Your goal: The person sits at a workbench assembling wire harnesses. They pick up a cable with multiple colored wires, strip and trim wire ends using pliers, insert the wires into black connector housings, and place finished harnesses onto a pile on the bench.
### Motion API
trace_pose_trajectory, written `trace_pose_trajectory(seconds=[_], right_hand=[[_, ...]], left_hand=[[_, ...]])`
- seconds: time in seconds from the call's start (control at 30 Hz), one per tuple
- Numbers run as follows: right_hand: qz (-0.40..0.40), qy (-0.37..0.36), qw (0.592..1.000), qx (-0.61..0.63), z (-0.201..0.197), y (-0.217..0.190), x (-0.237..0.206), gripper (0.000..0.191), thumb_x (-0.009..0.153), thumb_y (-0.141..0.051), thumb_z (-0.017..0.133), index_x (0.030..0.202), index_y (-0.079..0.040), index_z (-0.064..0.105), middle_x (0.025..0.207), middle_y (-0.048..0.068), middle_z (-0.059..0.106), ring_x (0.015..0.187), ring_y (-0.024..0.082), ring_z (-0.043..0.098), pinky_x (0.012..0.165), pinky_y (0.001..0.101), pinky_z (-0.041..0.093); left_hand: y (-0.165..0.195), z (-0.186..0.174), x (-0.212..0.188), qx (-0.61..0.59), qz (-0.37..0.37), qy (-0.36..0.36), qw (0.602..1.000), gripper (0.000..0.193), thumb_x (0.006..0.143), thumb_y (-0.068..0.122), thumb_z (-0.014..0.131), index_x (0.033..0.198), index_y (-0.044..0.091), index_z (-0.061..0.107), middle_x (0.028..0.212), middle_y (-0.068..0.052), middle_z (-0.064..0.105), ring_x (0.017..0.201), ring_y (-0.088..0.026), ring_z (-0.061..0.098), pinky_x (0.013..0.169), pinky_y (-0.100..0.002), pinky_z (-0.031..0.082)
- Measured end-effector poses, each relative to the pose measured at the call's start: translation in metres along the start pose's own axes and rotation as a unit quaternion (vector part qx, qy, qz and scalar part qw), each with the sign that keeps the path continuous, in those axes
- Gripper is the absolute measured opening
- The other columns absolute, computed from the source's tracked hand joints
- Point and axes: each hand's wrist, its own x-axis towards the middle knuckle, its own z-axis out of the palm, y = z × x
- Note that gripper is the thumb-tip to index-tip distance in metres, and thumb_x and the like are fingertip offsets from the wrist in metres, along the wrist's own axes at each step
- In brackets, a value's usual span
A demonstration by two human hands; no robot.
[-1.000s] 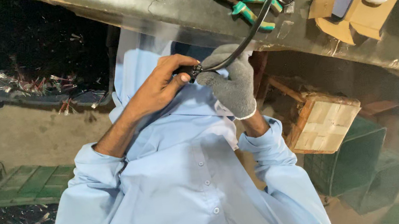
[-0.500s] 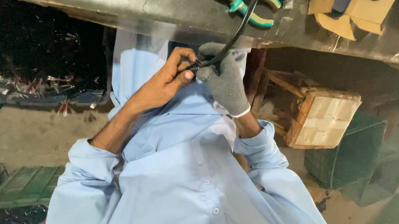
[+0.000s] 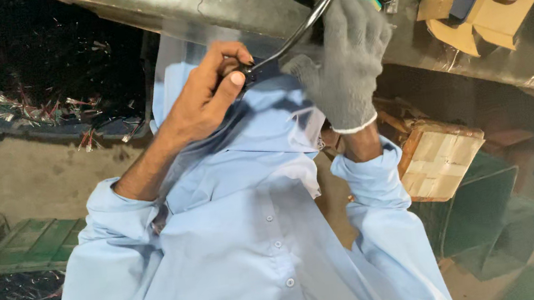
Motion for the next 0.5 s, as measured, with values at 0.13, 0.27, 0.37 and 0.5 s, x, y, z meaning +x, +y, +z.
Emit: trace_pose_trajectory(seconds=[0.13,0.27,0.37,0.5], right_hand=[[0.03,-0.006,0.996,-0.087,0.016,0.006,0.014,0.043,0.084,-0.015,0.083,0.122,-0.008,0.065,0.122,0.013,0.064,0.115,0.035,0.058,0.103,0.048,0.043],[0.016,-0.017,0.995,-0.093,0.011,0.021,0.003,0.038,0.087,-0.018,0.085,0.118,-0.01,0.065,0.119,0.01,0.064,0.113,0.033,0.059,0.102,0.0484,0.04],[0.0,-0.02,0.997,-0.075,0.008,0.026,-0.006,0.034,0.089,-0.021,0.086,0.115,-0.012,0.065,0.117,0.009,0.063,0.112,0.031,0.059,0.101,0.0486,0.037],[0.065,-0.019,0.979,0.191,0.011,-0.007,-0.034,0.029,0.091,-0.024,0.086,0.102,-0.012,0.062,0.096,0.007,0.063,0.09,0.025,0.063,0.086,0.0394,0.045]], left_hand=[[0.017,-0.008,0.0,0.051,-0.046,-0.014,0.998,0.049,0.096,0.018,0.075,0.131,0.005,0.044,0.081,0.002,0.049,0.071,-0.006,0.041,0.06,-0.024,0.032],[0.025,-0.004,-0.006,0.053,-0.038,-0.006,0.998,0.049,0.099,0.015,0.076,0.132,0.005,0.042,0.083,0.002,0.053,0.071,-0.006,0.044,0.062,-0.025,0.036],[0.026,-0.002,-0.008,0.091,-0.026,-0.003,0.995,0.05,0.099,0.015,0.076,0.133,0.005,0.041,0.086,-0.001,0.056,0.069,-0.008,0.046,0.06,-0.026,0.037],[0.023,0.001,-0.013,0.143,-0.009,0.02,0.989,0.046,0.1,0.017,0.074,0.133,0.003,0.046,0.093,-0.007,0.064,0.065,-0.014,0.052,0.06,-0.03,0.043]])
